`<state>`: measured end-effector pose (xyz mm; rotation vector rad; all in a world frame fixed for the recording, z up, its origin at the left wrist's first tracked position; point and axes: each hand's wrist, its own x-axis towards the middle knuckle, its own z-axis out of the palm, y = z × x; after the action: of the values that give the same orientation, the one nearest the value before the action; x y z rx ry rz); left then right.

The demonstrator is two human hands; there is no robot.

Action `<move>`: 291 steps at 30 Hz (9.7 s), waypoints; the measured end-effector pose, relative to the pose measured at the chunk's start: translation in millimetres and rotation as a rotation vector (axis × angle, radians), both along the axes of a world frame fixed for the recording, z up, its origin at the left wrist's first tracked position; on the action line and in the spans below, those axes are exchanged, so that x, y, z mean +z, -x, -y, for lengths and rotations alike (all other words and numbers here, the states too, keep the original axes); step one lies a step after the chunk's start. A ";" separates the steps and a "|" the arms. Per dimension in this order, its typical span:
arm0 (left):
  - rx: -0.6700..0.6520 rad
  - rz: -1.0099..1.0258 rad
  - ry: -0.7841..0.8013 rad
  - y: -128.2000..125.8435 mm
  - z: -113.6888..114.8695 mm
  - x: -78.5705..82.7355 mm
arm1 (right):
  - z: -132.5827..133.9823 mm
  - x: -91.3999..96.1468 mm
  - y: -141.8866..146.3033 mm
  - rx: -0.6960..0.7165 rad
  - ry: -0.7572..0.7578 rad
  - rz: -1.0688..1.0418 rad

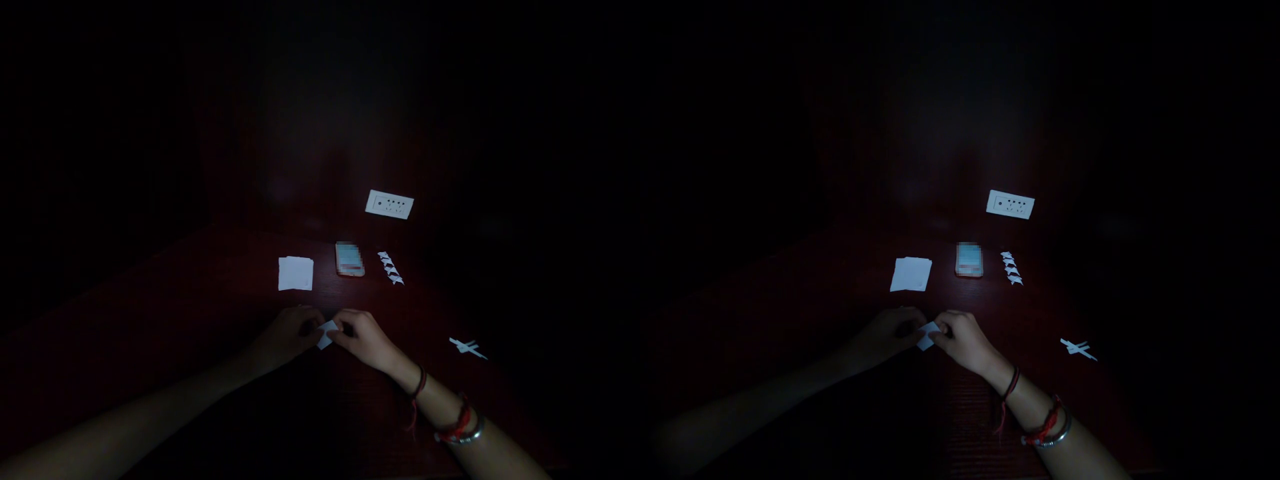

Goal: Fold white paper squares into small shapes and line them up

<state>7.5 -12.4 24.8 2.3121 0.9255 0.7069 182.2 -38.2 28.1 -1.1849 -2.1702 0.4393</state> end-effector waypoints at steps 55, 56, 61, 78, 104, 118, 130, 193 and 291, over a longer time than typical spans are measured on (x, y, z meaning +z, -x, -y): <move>-0.220 -0.196 -0.454 16.7 -13.3 -32.2 | -14.0 -7.8 -22.2 0.195 -0.060 0.276; -0.228 -0.205 -0.438 16.6 -11.7 -29.5 | -13.6 -6.9 -22.2 0.209 -0.065 0.283; -0.254 -0.235 -0.399 16.4 -6.8 -19.5 | -11.4 -0.9 -23.8 0.275 -0.079 0.335; -0.196 -0.335 -0.431 16.6 -9.1 -21.1 | -15.9 -11.4 -18.5 0.029 -0.072 0.204; -0.260 -0.290 -0.423 17.2 -17.8 -36.5 | -17.4 -16.8 -16.5 -0.131 -0.068 0.296; -0.260 -0.316 -0.446 16.6 -9.2 -27.2 | -15.4 -12.2 -13.8 -0.186 -0.055 0.350; -0.297 -0.324 -0.420 22.0 -16.8 -33.3 | -14.8 -2.4 -19.7 0.016 -0.111 0.259; -0.387 -0.402 -0.511 28.1 -24.6 -19.7 | -4.1 0.9 -19.4 0.143 -0.148 0.524; -0.388 -0.322 -0.313 30.4 -18.2 -4.7 | 3.3 19.8 -16.9 0.236 -0.176 0.661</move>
<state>-22.9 5.8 20.1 2.8312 0.4882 0.3368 199.1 -41.5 47.9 -1.0756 -2.8570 -0.0748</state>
